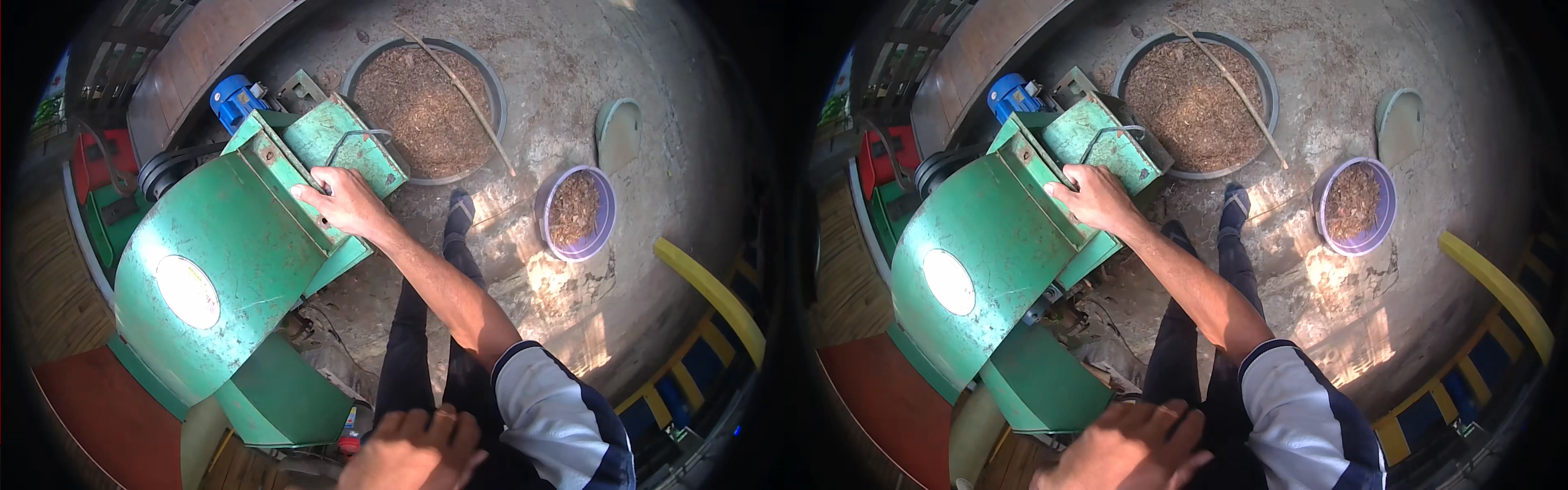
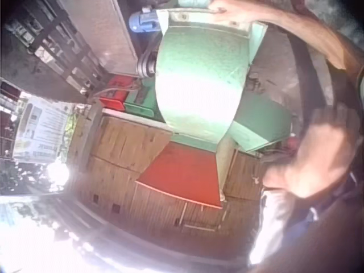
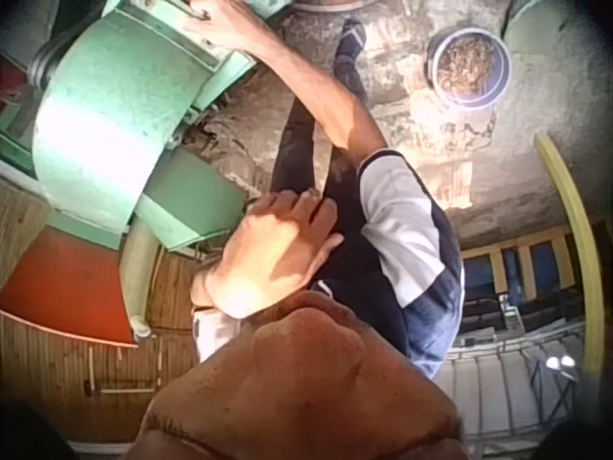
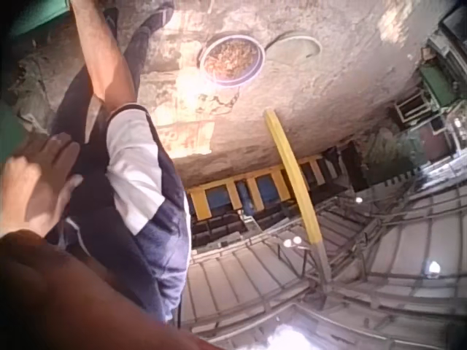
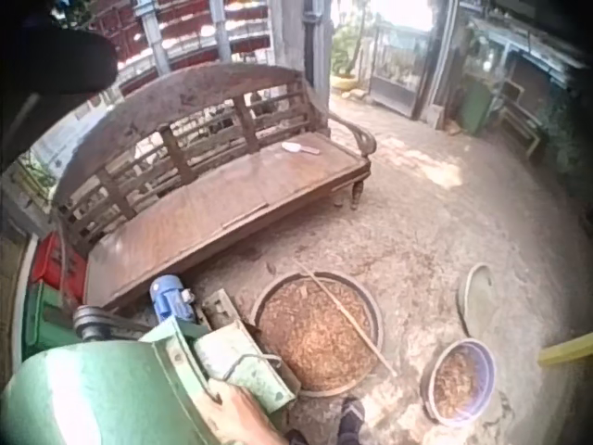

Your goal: Fixing or adjusting a part on a wood chipper or similar green agricultural machine.

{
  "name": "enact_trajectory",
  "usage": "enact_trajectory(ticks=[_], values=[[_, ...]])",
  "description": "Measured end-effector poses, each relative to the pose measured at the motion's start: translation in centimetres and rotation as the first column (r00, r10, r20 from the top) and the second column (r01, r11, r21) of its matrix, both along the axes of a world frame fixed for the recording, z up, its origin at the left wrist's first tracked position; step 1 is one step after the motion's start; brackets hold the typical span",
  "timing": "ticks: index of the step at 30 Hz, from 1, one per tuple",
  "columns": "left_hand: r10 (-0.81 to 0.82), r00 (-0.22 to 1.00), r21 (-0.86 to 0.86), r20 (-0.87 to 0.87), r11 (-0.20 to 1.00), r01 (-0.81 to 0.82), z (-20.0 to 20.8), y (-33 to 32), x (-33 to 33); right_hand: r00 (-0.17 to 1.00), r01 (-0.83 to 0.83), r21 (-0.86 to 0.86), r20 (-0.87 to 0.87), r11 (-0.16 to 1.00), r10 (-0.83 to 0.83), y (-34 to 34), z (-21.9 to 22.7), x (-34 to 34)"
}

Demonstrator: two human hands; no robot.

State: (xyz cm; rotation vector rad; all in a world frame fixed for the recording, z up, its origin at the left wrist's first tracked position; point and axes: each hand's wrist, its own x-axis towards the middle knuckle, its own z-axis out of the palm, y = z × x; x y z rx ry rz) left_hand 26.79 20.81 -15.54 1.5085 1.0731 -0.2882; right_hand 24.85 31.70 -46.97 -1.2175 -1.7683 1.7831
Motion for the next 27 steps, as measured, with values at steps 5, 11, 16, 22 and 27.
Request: enact_trajectory(ticks=[5,11,16,22,27], values=[[0.167,0.984,0.043,0.057,0.985,-0.17,-0.2,-1.0,-2.0,0.998,-0.021,-0.011,-0.052,1.0,0.02,0.7,-0.4,0.0],[0.326,0.941,0.039,0.087,0.943,-0.331,0.1,-1.9,-5.0,0.995,-0.064,-0.024,-0.083,0.998,0.062,1.2,-0.2,0.1],[0.945,0.302,0.492,0.123,0.206,-0.846,-7.3,-3.4,-2.4,0.999,-0.005,0.004,-0.044,1.0,0.006,0.5,-0.2,0.5],[0.936,-0.16,0.3,0.314,-0.257,-0.919,-14.1,-4.7,-0.6,0.998,-0.064,-0.011,-0.014,0.998,0.064,1.2,0.6,0.3],[0.934,-0.166,0.281,0.318,-0.26,-0.924,-16.4,-3.9,0.2,0.995,-0.098,-0.073,-0.021,0.993,0.097,1.3,0.4,0.6]])
